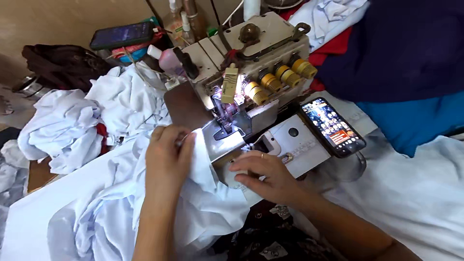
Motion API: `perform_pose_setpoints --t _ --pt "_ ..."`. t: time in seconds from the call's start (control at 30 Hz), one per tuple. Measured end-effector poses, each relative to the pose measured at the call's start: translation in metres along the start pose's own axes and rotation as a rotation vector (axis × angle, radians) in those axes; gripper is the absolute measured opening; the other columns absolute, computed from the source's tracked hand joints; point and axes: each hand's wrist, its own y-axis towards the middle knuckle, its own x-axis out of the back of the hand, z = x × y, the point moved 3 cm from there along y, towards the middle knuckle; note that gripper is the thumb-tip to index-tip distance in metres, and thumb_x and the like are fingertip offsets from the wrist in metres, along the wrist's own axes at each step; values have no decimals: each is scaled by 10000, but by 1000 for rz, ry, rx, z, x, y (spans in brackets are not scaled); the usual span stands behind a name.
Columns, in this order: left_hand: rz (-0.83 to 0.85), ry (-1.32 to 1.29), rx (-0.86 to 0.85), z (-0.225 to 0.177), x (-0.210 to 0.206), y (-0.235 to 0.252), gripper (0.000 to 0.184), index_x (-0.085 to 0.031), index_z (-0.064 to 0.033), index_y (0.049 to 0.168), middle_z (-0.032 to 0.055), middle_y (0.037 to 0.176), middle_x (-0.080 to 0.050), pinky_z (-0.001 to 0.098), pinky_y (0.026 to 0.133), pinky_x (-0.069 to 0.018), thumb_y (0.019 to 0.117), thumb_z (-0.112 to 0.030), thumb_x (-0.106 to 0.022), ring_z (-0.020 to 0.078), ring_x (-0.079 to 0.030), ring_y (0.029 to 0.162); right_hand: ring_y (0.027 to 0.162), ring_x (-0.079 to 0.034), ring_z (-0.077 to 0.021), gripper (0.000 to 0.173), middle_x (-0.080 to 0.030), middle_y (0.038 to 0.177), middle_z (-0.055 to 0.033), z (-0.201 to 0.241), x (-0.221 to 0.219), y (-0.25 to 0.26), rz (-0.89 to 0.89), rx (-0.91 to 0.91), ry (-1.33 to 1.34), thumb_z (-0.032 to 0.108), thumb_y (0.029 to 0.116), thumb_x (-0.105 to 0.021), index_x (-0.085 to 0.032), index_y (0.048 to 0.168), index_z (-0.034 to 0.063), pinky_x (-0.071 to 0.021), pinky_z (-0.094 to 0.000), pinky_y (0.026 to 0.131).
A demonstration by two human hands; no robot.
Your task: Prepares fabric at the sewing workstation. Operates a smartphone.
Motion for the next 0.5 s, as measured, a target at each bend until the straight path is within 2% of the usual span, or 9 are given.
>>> perform_pose_setpoints --t 0.1,0.2,0.23,0.27,0.3,0.33,0.37,0.4,0.5 --pt "-75 -53 63 -4 10 -41 318 -680 12 991 121 875 -621 282 665 -489 1000 -293 -589 145 -575 750 902 -659 -58 276 -626 1361 -167 4 -8 3 43 74 11 195 1037 -583 -710 1236 52 -536 -167 743" --pt "-8 -260 65 -27 5 -78 260 -657 -15 992 53 905 -636 149 672 -490 1017 -267 -595 10 -574 752 1262 -629 -205 331 -580 1443 -193 9 -16 7 154 195 -9 127 1063 -500 -622 1348 13 -545 -309 982" --pt "47 -341 62 -35 0 -86 244 -647 -33 1004 26 910 -648 129 673 -514 1027 -269 -591 -24 -592 749 1270 -630 -230 327 -598 1425 -192 9 -17 8 178 230 -16 117 1064 -499 -618 1346 2 -548 -333 986" --pt "93 -394 59 -42 -5 -91 232 -644 -35 1004 14 881 -648 124 659 -518 1029 -259 -586 -34 -593 727 1240 -651 -236 318 -637 1376 -183 8 -16 9 195 245 -25 123 1060 -517 -629 1329 -4 -558 -343 970" --pt "124 -418 54 -47 -9 -93 223 -646 -35 1006 10 867 -645 115 651 -516 1031 -245 -576 -41 -588 716 1147 -694 -222 291 -697 1271 -163 6 -13 10 188 236 -41 143 1043 -561 -666 1273 -1 -576 -335 913" --pt "134 -418 49 -49 -13 -91 222 -653 -35 1015 9 871 -648 110 652 -513 1032 -240 -570 -43 -587 715 994 -710 -197 238 -731 1113 -136 2 -7 10 164 198 -58 162 1014 -617 -715 1168 9 -579 -316 818" --pt "128 -398 37 -50 -15 -87 226 -673 -36 1028 12 886 -668 109 665 -517 1029 -241 -577 -43 -597 726 892 -693 -173 180 -724 982 -107 -3 0 11 136 146 -94 175 991 -653 -741 1041 26 -569 -299 759" --pt "112 -365 14 -50 -17 -81 234 -700 -35 1039 17 903 -691 110 682 -520 1023 -238 -585 -40 -609 739 835 -677 -160 165 -710 909 -89 -7 9 13 105 97 -146 183 976 -666 -744 961 38 -559 -295 726" --pt "67 -255 -67 -59 -26 -66 248 -751 -44 1051 43 925 -726 126 724 -519 1007 -218 -580 -3 -637 775 764 -650 -132 204 -697 873 -79 -19 27 13 43 5 -222 210 997 -641 -733 938 38 -537 -279 683"
